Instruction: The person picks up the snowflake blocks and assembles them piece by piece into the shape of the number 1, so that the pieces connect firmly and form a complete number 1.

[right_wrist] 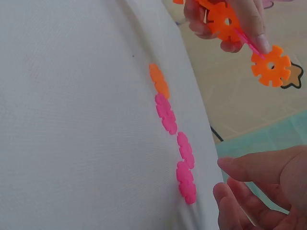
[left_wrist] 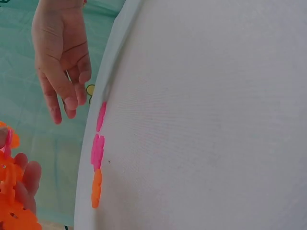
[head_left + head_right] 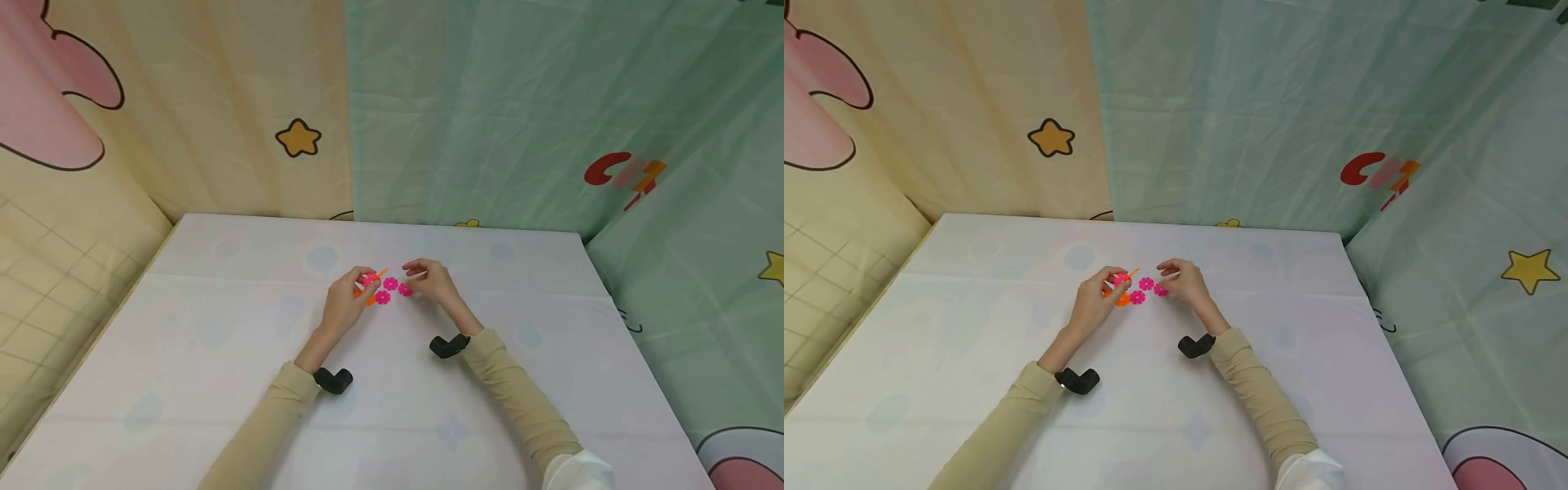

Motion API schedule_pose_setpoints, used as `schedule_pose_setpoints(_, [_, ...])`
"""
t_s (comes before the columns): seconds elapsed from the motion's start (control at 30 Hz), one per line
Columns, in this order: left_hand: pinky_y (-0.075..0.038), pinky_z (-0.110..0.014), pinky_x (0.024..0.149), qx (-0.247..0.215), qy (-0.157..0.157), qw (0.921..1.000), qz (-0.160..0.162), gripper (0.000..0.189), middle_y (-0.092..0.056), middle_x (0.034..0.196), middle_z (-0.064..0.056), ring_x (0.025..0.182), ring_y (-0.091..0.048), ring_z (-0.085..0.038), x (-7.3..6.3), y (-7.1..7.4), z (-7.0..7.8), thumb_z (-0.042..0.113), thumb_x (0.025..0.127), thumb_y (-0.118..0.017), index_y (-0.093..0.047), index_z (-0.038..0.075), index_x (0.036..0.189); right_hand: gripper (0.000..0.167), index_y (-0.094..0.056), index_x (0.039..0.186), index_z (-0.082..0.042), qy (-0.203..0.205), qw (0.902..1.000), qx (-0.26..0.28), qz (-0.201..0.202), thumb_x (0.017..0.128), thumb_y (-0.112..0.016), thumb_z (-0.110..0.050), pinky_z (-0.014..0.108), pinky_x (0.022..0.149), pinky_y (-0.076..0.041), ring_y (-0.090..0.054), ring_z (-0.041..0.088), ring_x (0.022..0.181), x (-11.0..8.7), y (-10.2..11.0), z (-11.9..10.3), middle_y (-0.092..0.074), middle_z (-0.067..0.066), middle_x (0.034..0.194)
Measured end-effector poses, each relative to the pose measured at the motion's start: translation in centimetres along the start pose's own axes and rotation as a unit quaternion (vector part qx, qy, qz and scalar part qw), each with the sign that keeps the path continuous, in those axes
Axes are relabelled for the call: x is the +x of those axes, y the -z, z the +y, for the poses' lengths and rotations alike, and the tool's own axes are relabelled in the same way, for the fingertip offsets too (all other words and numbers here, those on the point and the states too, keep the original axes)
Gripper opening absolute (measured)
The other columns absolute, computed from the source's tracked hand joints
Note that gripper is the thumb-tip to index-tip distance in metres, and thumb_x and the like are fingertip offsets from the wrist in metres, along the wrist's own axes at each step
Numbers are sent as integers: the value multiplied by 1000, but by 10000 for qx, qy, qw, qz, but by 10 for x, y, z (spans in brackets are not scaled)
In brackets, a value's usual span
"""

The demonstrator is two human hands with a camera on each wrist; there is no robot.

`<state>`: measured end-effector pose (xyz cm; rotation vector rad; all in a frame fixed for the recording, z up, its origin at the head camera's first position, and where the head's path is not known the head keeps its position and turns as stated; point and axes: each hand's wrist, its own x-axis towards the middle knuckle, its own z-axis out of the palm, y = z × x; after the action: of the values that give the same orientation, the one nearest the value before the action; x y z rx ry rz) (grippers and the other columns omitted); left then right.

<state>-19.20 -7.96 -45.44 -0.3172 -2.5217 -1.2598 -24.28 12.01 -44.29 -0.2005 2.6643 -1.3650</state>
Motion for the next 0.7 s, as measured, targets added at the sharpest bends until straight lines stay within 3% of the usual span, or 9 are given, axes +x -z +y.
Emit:
schedule_pose_setpoints(0.37, [-45, -20, 52, -154, 100, 9998, -120, 28, -65, 88, -7, 63, -53, -16, 0, 0, 0, 20, 91, -67, -63, 10, 116, 34, -66, 116, -8, -321, 9992, -222, -74, 83, -74, -12, 34, 80, -54, -64, 28, 99, 6, -4, 11, -68, 12, 113])
schedule_pose_setpoints(0.7, [-45, -20, 52, -166, 146, 9997, -134, 26, -66, 90, -7, 62, -53, -15, 0, 0, -1, 20, 91, -66, -65, 10, 115, 34, -69, 113, -8, -399, 9961, -766, -174, 81, -76, -18, 28, 74, -48, -59, 21, 89, 5, -9, 15, -69, 9, 107])
